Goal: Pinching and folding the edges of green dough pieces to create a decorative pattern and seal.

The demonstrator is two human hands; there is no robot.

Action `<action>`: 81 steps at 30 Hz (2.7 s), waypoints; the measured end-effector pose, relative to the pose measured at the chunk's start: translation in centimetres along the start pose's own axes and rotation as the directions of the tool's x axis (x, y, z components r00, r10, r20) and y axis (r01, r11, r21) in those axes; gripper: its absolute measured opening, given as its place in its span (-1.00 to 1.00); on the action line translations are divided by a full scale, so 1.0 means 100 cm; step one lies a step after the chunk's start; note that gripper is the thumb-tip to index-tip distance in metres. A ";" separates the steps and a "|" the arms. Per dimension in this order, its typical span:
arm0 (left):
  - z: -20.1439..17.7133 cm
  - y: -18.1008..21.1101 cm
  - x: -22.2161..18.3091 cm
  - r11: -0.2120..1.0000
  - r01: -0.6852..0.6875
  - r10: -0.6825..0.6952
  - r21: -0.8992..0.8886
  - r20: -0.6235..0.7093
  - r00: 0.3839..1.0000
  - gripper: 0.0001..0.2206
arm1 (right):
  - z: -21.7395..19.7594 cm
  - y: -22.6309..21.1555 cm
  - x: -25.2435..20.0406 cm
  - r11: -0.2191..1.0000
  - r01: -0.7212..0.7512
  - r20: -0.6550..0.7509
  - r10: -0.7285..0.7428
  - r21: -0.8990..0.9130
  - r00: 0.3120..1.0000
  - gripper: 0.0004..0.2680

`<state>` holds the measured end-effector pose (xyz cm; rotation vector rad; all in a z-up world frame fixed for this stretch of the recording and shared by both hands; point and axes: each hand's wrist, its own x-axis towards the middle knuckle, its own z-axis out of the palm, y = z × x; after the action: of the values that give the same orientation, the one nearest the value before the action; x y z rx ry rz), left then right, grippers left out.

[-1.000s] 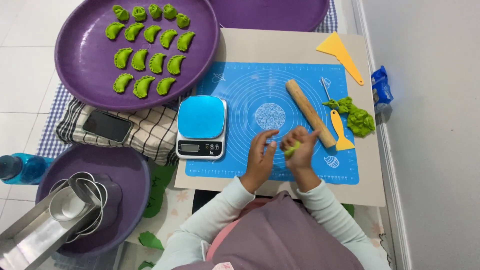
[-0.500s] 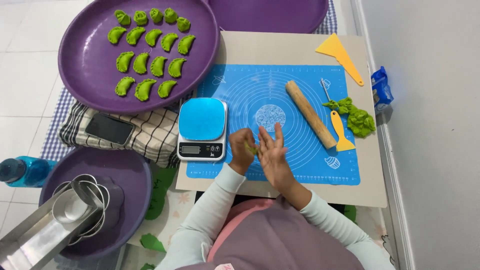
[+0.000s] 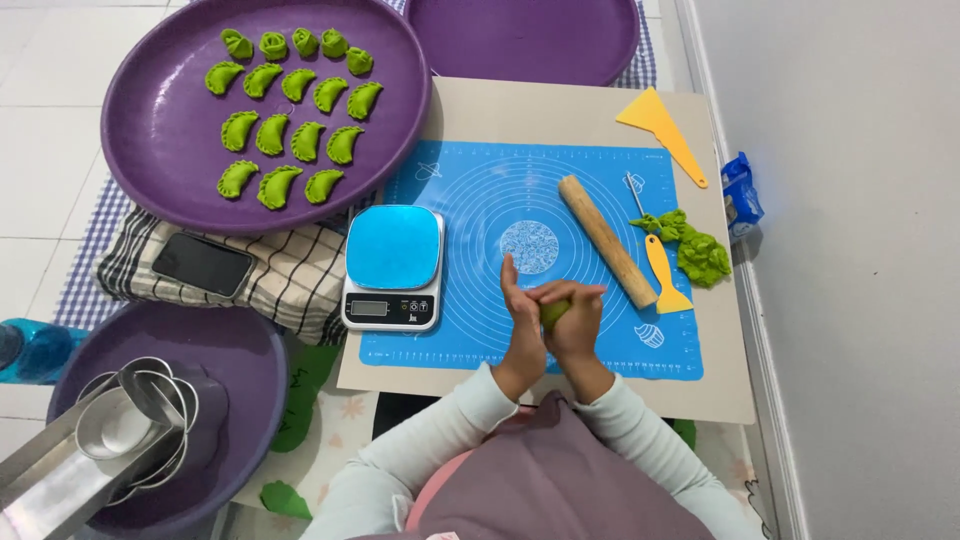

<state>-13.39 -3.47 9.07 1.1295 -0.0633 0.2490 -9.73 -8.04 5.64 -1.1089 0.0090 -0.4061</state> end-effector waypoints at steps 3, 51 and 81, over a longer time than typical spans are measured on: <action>-0.012 -0.018 -0.003 0.999 -0.031 0.031 0.032 0.008 0.999 -0.24 | -0.035 0.032 0.021 0.937 -0.145 -0.041 0.167 0.317 0.985 -0.30; -0.051 -0.016 0.038 0.411 -0.585 0.389 0.699 0.446 0.806 -0.51 | -0.073 0.077 0.013 0.911 0.263 0.373 -0.135 -0.318 0.918 -0.45; -0.063 -0.002 0.064 0.974 -0.132 0.144 0.184 -0.051 0.988 -0.77 | -0.016 0.027 -0.023 0.875 0.333 0.443 -0.158 -0.351 0.882 -0.84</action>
<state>-7.59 3.22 7.31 1.2985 -0.0635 0.4219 -11.34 -7.69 2.10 -1.6175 -0.4385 -0.4113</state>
